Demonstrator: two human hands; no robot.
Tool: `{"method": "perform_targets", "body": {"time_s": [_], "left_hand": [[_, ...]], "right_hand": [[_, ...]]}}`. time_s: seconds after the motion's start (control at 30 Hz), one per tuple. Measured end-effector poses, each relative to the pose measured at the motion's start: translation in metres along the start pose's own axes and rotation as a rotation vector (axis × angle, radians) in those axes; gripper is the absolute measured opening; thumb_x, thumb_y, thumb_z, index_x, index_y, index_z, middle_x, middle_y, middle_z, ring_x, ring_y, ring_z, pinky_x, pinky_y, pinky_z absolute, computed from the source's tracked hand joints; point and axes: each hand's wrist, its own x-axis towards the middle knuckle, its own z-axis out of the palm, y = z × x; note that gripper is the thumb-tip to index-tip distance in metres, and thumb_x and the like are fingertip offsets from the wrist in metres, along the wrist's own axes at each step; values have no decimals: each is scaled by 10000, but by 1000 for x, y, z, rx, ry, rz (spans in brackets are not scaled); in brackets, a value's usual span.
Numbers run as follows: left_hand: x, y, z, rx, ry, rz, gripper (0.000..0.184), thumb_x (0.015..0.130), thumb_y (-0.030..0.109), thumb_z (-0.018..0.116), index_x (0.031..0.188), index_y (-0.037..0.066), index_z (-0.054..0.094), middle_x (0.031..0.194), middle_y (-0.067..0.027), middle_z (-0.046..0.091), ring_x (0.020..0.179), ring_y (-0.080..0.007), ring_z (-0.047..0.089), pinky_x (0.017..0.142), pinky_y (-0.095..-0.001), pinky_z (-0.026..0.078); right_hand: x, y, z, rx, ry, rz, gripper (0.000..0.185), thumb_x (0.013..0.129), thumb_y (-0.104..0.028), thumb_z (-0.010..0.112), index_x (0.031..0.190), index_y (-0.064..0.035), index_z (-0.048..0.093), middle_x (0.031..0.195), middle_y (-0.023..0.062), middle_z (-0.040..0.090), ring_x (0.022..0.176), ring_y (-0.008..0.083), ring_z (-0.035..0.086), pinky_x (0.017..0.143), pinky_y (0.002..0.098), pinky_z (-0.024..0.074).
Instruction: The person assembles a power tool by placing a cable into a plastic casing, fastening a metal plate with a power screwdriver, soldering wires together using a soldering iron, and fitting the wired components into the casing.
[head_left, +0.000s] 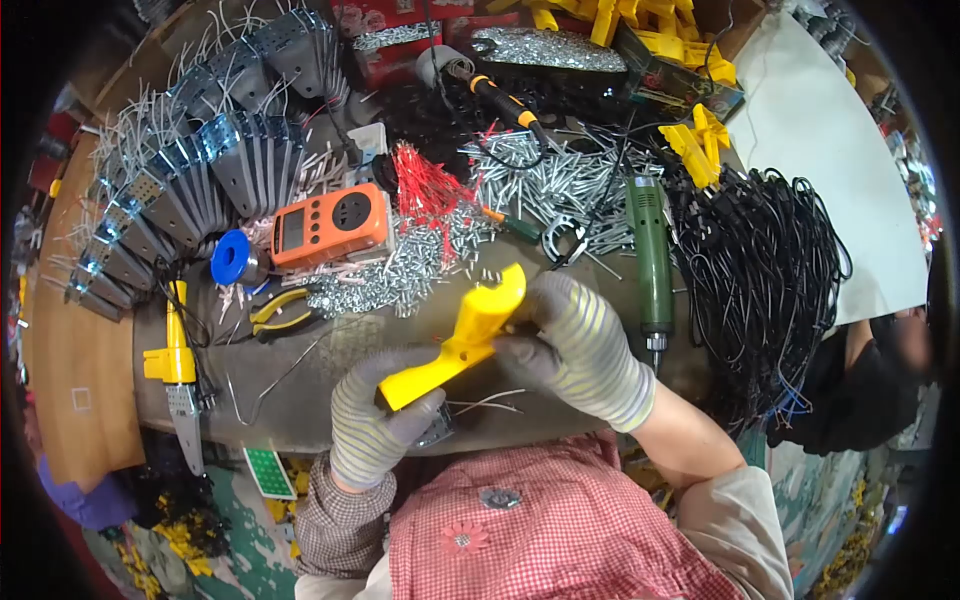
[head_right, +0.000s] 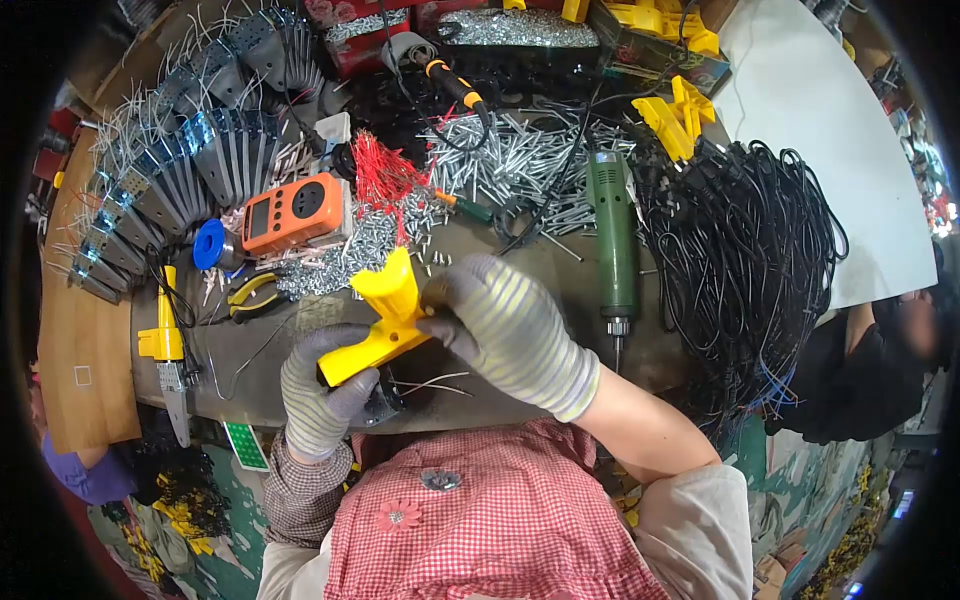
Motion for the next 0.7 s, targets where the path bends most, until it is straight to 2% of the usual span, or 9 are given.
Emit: {"method": "perform_targets", "body": {"time_s": [0.03,0.1,0.13,0.2,0.3,0.47,0.57,0.67,0.7], "left_hand": [[-1,0,0,6,-4,2,421,762,-15,753,1160,59,639,1047,-85,691,982,-157,656,851,-292,522],[-2,0,1,-43,30,-17,423,760,-25,752,1158,60,638,1055,-87,689,980,-158,658,853,-292,523],[-2,-1,1,-68,51,-25,424,759,-31,751,1157,61,637,1058,-88,687,978,-159,658,854,-292,524],[-2,-2,0,-70,92,-42,421,759,-35,750,1153,60,637,1069,-92,684,981,-162,656,852,-292,526],[-1,-5,-1,-90,88,-38,464,766,-38,744,1198,58,604,1111,-104,671,1009,-170,651,865,-303,528],[-3,-16,-3,-132,144,55,546,775,-22,732,1283,45,545,1179,-118,647,1054,-193,642,910,-330,517],[3,1,-8,-61,153,64,575,768,-9,724,1309,36,533,1217,-121,632,1105,-202,623,957,-336,492],[5,7,-10,-36,142,-28,614,754,6,721,1335,37,522,1261,-131,621,1161,-224,606,999,-340,467],[6,7,-10,-6,125,-14,612,751,6,719,1331,38,526,1272,-135,618,1171,-233,604,1003,-343,465]], "right_hand": [[0,-2,-2,-47,-24,-100,199,801,-101,750,964,-53,646,832,133,641,744,298,663,676,356,534],[-2,8,-21,-1,-3,192,201,789,-147,739,938,-61,635,822,127,619,750,318,646,681,384,529],[1,25,-27,-232,95,155,184,803,-124,700,955,-61,616,806,125,615,751,322,638,666,398,523],[-9,59,-39,-887,-45,130,141,823,-80,612,962,-79,590,823,102,634,775,298,656,658,398,542],[-16,70,-30,-1181,-206,134,143,817,-88,606,959,-92,594,833,84,645,790,268,668,666,387,554],[-8,60,-30,-1168,-286,224,151,803,-80,618,953,-93,611,848,94,659,805,268,669,679,387,554],[-2,20,-43,-786,-188,88,171,774,-59,641,942,-89,628,827,111,645,819,281,658,695,393,543],[14,-22,-43,-155,-259,-90,181,737,-40,663,911,-88,644,833,118,622,809,300,636,693,399,528],[18,-30,-36,-197,-257,-146,171,735,-43,667,900,-85,650,838,114,616,800,297,631,689,396,526]]}}
